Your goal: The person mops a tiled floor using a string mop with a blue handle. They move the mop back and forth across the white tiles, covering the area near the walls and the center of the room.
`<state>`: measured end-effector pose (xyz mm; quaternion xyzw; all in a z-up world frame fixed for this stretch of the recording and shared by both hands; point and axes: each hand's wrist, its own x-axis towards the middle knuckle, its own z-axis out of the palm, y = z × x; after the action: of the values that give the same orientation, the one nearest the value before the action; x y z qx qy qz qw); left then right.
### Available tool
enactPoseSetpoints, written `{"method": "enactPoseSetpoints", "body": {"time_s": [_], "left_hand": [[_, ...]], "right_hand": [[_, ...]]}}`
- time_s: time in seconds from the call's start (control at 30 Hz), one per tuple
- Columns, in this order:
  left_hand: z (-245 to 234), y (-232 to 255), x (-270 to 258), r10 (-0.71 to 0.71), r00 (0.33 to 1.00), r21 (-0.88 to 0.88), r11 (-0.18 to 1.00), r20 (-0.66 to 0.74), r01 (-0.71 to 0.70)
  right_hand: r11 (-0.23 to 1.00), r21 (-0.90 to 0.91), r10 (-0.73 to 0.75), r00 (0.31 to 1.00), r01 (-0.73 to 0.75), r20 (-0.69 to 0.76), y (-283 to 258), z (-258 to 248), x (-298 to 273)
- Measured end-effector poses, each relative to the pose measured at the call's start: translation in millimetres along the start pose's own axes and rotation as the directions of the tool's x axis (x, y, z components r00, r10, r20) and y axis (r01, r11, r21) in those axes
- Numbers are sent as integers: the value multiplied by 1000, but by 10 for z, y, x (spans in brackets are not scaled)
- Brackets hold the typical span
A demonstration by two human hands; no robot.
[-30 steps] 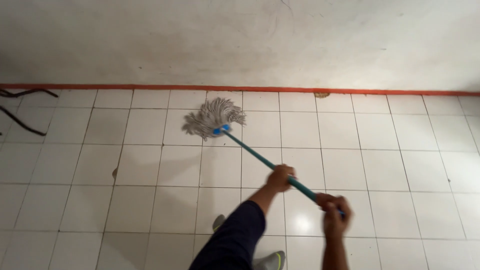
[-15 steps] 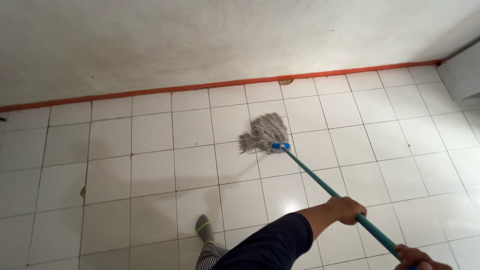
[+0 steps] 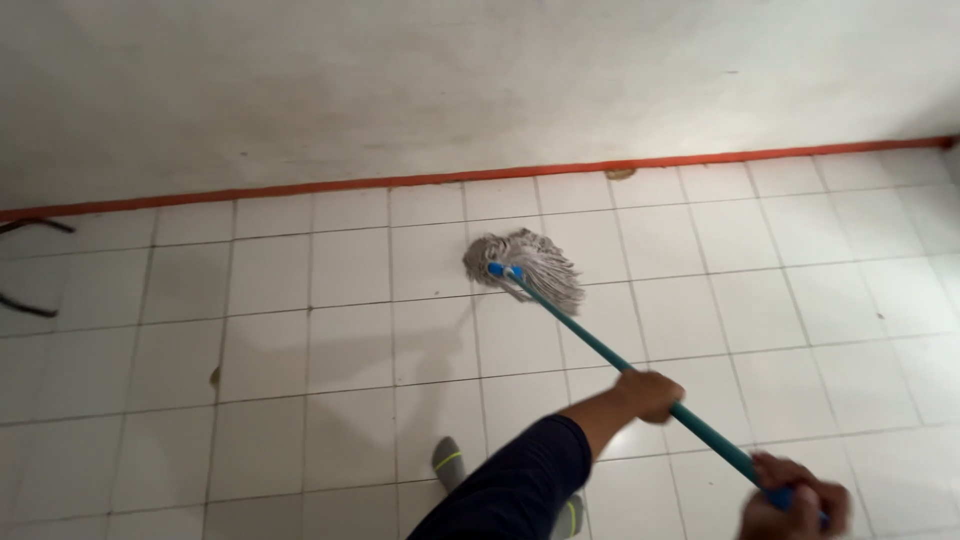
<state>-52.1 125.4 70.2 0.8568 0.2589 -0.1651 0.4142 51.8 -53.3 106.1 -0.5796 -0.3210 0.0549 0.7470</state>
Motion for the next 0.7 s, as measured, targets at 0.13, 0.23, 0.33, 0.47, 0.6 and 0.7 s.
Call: {"method": "enactPoseSetpoints", "body": {"time_s": [0.13, 0.23, 0.33, 0.47, 0.6, 0.7], "left_hand": [[-134, -1149, -329, -197, 965, -81, 979, -172, 186], [-75, -2069, -581, -306, 882, -121, 952, -359, 281], [125, -2951, -824, -338, 793, -154, 941, -507, 302], [237, -3192, -1469, -440, 753, -199, 897, -489, 394], [317, -2902, -1821, -469, 732, -307, 882, -494, 358], [536, -2718, -1721, -483, 740, -326, 873, -468, 364]], "right_hand": [[953, 300, -50, 962, -33, 267, 567, 880, -390], [924, 355, -30, 900, -141, 436, 664, 1640, -816], [857, 398, 11, 781, -329, 624, 379, 2276, -1190], [886, 325, -1, 700, -330, 714, 114, 2556, -1527], [825, 417, -102, 625, -382, 774, -140, 2503, -1550], [828, 385, -25, 660, -407, 751, 14, 2190, -1536]]}}
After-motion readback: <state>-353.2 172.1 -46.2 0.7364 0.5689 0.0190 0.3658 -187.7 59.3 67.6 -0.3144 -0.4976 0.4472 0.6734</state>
